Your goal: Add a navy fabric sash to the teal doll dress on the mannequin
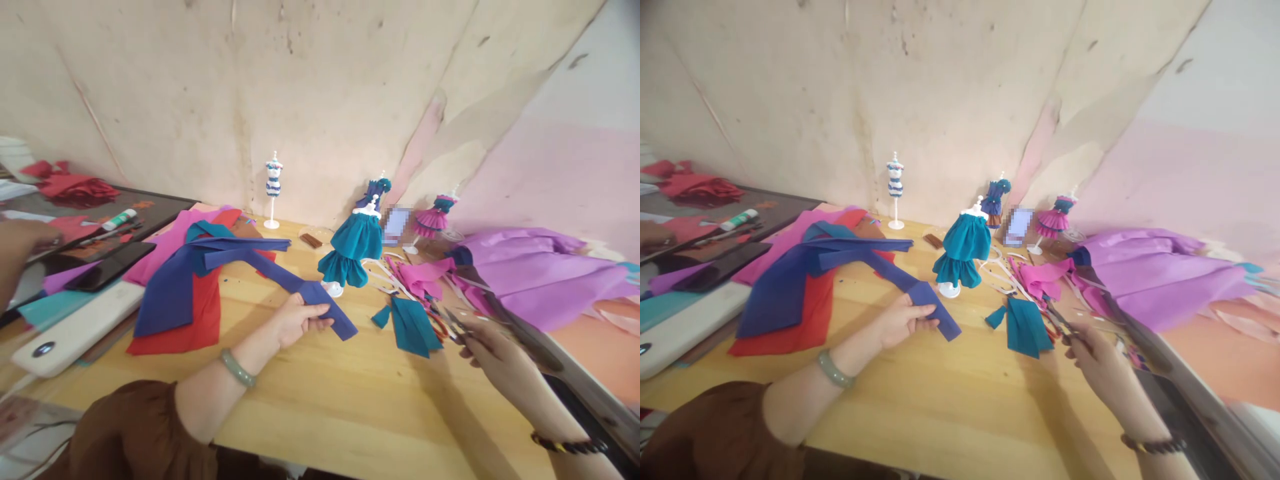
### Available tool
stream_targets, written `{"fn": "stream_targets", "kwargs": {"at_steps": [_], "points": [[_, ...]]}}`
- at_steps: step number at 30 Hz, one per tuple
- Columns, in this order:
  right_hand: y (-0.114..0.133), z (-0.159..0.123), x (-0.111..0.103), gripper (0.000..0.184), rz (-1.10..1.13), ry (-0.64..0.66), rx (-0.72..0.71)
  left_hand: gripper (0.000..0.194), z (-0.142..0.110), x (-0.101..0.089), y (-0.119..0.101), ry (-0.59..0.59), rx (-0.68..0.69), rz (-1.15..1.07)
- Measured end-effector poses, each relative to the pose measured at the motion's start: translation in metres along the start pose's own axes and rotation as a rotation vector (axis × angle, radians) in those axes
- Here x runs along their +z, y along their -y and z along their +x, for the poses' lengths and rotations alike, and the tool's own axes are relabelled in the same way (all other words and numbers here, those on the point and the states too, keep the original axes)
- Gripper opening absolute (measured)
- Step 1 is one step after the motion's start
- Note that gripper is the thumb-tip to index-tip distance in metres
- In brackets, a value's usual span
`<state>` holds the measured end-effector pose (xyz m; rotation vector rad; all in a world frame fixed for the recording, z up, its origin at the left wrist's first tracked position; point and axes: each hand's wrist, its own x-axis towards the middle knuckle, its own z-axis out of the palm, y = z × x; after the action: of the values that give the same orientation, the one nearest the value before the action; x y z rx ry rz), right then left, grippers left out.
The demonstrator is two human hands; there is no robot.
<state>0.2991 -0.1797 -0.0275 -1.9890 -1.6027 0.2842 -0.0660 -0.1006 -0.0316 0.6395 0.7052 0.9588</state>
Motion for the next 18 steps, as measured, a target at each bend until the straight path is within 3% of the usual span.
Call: {"fn": "stream_targets", "kwargs": {"at_steps": [3, 5, 8, 11, 15, 18], "points": [[0.06, -0.007, 0.013, 0.037, 0.339, 0.215, -0.088, 0.07, -0.003, 0.003, -0.013, -0.011, 0.169, 0.025], [0.098, -0.011, 0.024, 0.043, 0.445, 0.332, -0.117, 0.085, -0.007, 0.005, -0.021, -0.01, 0.26, 0.06], [0.138, -0.009, 0.045, 0.06, 0.495, 0.404, -0.108, 0.097, -0.011, 0.008, -0.024, 0.001, 0.274, 0.128], [0.157, -0.004, 0.066, 0.065, 0.583, 0.529, -0.083, 0.1, -0.012, 0.01, -0.014, 0.025, 0.198, 0.163], [0.161, -0.003, 0.081, 0.045, 0.594, 0.645, -0.075, 0.097, -0.01, 0.008, 0.006, 0.061, 0.123, 0.202], [0.153, -0.01, 0.078, 0.046, 0.561, 0.679, -0.022, 0.067, -0.009, 0.005, 0.016, 0.057, 0.025, 0.102]]}}
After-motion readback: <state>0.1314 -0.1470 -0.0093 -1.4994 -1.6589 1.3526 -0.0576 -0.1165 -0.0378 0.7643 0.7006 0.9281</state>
